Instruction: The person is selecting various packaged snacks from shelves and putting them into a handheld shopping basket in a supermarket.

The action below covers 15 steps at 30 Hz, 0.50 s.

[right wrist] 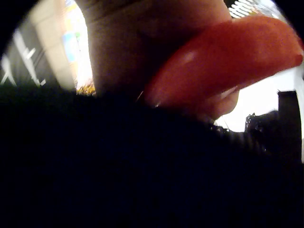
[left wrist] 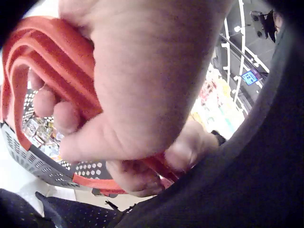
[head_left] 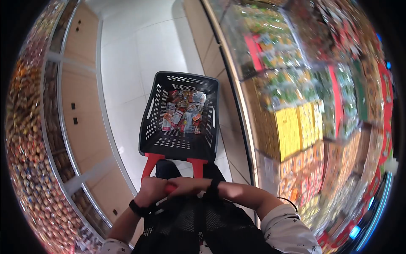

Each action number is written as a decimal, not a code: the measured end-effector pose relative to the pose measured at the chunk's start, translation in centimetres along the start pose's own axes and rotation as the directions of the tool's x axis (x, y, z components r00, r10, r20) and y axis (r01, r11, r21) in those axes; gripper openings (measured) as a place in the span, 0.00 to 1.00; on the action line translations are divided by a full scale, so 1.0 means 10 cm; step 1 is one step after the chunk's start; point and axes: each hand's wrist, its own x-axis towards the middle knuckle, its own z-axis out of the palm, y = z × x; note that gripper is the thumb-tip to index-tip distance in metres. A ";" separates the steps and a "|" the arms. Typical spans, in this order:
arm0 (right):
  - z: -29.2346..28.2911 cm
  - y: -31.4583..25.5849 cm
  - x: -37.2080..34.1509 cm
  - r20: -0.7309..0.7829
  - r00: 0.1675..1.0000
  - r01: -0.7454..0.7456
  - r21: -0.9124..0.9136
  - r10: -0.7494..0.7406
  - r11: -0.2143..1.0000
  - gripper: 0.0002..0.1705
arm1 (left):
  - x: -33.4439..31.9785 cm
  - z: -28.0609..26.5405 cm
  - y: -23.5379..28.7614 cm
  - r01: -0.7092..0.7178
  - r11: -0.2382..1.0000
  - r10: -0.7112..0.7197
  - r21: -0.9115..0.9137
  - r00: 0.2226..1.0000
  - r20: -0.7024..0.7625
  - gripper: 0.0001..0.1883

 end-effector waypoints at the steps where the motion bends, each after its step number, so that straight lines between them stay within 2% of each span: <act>1: -0.05 0.22 0.05 0.169 0.985 -0.044 0.077 0.030 0.996 0.27 | -0.10 0.12 0.10 -0.005 0.999 0.000 -0.037 0.992 -0.130 0.10; 2: -0.23 0.32 0.09 0.230 0.953 -0.273 0.376 0.196 0.886 0.25 | -0.15 0.16 0.11 -0.037 0.998 0.025 -0.040 0.965 -0.261 0.10; 3: -0.44 0.40 0.08 0.381 0.862 -0.505 0.596 0.334 0.624 0.22 | -0.23 0.20 0.24 -0.011 0.999 -0.006 -0.053 0.954 -0.300 0.10; 4: -0.63 0.44 0.07 0.188 0.889 -0.424 0.683 0.417 0.595 0.15 | -0.24 0.23 0.35 0.017 0.998 -0.038 -0.064 0.941 -0.337 0.11; 5: -0.73 1.07 0.24 -0.039 0.929 -0.205 0.774 0.369 0.599 0.16 | -0.23 0.29 0.40 0.021 0.996 -0.048 -0.082 0.938 -0.343 0.12; 6: -0.94 0.95 0.17 -0.324 0.743 -0.259 0.667 0.586 0.698 0.15 | -0.25 0.34 0.53 0.013 0.995 -0.050 -0.098 0.920 -0.389 0.15; 8: -1.23 1.31 0.10 -0.435 0.624 -0.236 0.688 0.650 0.687 0.15 | -0.28 0.31 0.80 0.005 0.987 -0.069 -0.158 0.913 -0.402 0.15; 10: -1.51 1.49 0.11 -0.434 0.519 -0.291 0.721 0.737 0.629 0.15 | -0.29 0.37 0.97 -0.016 0.984 -0.058 -0.178 0.913 -0.404 0.14; 11: -1.63 1.62 0.20 -0.421 0.519 -0.308 0.720 0.744 0.622 0.15 | -0.30 0.41 0.99 0.013 0.986 -0.074 -0.165 0.926 -0.371 0.13; 12: -1.72 1.73 0.28 -0.461 0.524 -0.344 0.655 0.716 0.673 0.15 | -0.33 0.45 1.03 0.040 0.988 -0.090 -0.151 0.937 -0.337 0.11; 14: -1.84 1.77 0.36 -0.498 0.532 -0.378 0.584 0.685 0.718 0.14 | -0.61 0.52 1.19 0.007 1.000 0.003 0.020 0.886 -0.463 0.14; 15: -1.91 1.91 0.46 -0.527 0.550 -0.408 0.507 0.648 0.759 0.14 | -0.70 0.53 1.27 0.006 1.000 -0.008 -0.005 0.837 -0.547 0.10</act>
